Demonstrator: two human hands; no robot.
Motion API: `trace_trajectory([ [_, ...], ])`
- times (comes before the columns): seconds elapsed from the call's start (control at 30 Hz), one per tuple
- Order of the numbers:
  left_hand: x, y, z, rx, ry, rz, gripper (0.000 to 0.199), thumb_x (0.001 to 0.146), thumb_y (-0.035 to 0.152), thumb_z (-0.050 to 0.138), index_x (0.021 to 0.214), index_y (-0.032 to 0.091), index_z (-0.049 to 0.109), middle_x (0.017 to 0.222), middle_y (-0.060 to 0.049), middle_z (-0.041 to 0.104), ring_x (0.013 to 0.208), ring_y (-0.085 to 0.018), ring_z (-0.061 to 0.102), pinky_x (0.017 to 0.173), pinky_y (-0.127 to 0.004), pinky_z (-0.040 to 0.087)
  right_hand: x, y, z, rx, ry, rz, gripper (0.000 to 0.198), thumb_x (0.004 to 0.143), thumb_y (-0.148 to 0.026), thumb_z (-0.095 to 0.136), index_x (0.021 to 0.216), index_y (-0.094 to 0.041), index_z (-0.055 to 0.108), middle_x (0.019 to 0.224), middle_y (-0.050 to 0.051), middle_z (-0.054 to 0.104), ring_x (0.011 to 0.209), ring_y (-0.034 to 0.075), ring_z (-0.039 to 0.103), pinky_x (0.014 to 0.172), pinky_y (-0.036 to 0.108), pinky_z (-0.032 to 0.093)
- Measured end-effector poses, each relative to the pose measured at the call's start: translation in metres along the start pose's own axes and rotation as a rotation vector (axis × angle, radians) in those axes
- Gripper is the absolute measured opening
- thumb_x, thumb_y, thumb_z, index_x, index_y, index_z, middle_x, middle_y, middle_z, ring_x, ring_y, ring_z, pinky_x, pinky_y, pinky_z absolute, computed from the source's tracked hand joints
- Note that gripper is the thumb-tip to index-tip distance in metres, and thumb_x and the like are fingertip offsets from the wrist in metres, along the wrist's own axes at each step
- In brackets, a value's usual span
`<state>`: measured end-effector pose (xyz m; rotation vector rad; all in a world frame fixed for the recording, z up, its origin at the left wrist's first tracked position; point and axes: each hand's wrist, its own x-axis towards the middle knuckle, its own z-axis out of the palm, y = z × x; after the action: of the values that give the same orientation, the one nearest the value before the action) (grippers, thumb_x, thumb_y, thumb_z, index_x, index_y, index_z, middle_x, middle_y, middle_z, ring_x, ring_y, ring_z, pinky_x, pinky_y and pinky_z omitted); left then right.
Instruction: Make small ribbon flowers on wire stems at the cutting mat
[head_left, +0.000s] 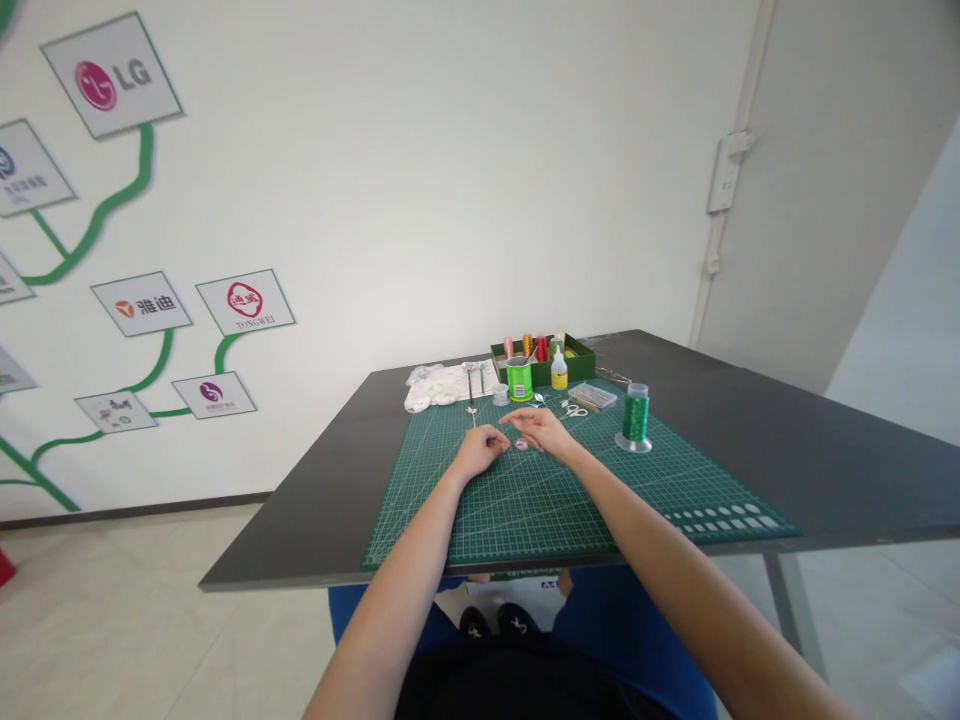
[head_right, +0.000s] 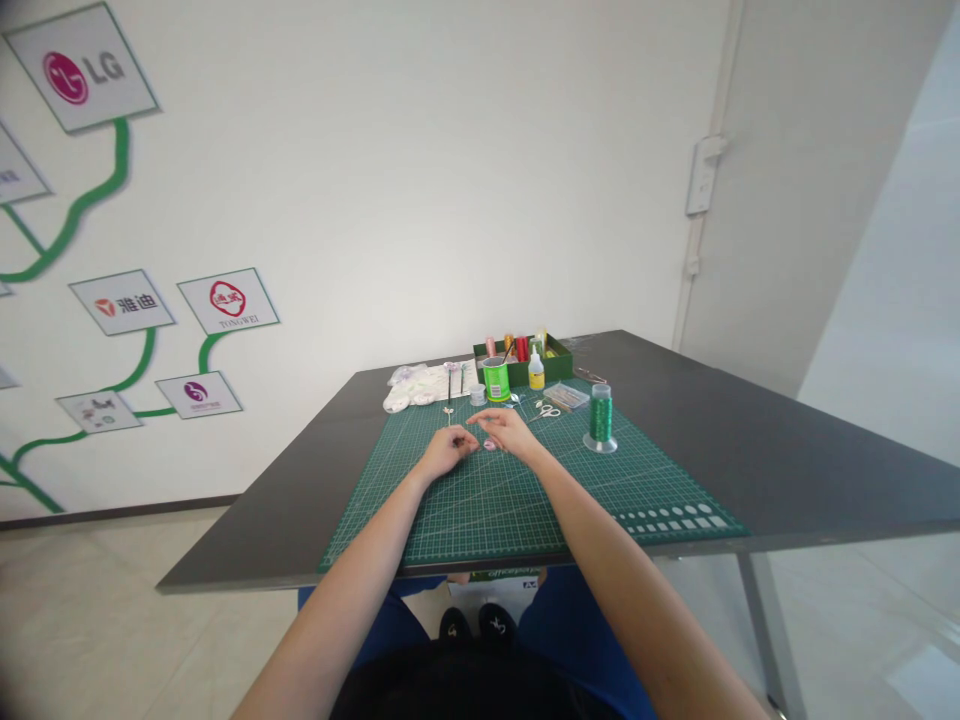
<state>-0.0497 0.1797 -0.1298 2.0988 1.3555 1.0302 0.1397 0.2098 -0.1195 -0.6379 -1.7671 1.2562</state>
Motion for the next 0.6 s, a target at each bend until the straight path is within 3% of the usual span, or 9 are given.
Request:
trace_trajectory([
  [0.2, 0.0, 0.0, 0.001, -0.049, -0.052, 0.045, 0.007, 0.078, 0.013, 0.071, 0.078, 0.015, 0.078, 0.078, -0.004, 0.068, 0.065, -0.012, 0.056, 0.065, -0.024, 0.044, 0.0, 0.0, -0.003, -0.023, 0.07, -0.012, 0.045, 0.084, -0.045, 0.061, 0.107, -0.009, 0.072, 0.036, -0.01, 0.036, 0.034, 0.008, 0.027, 0.04, 0.023, 0.02],
  [0.43, 0.003, -0.001, 0.001, -0.061, -0.058, 0.031, 0.01, 0.08, 0.021, 0.07, 0.081, 0.014, 0.077, 0.079, -0.004, 0.067, 0.068, -0.013, 0.057, 0.068, -0.024, 0.045, 0.007, 0.012, -0.007, -0.13, 0.203, 0.105, 0.043, 0.082, -0.036, 0.053, 0.108, -0.006, 0.073, 0.036, -0.01, 0.034, 0.035, 0.009, 0.028, 0.04, 0.023, 0.021],
  [0.6, 0.003, 0.002, -0.001, -0.192, -0.018, 0.011, 0.014, 0.081, 0.026, 0.07, 0.081, 0.013, 0.076, 0.081, -0.004, 0.067, 0.061, -0.011, 0.056, 0.065, -0.025, 0.047, 0.01, 0.02, -0.011, -0.166, 0.208, 0.161, 0.039, 0.081, -0.032, 0.053, 0.102, -0.008, 0.074, 0.036, -0.01, 0.035, 0.034, 0.01, 0.029, 0.039, 0.023, 0.021],
])
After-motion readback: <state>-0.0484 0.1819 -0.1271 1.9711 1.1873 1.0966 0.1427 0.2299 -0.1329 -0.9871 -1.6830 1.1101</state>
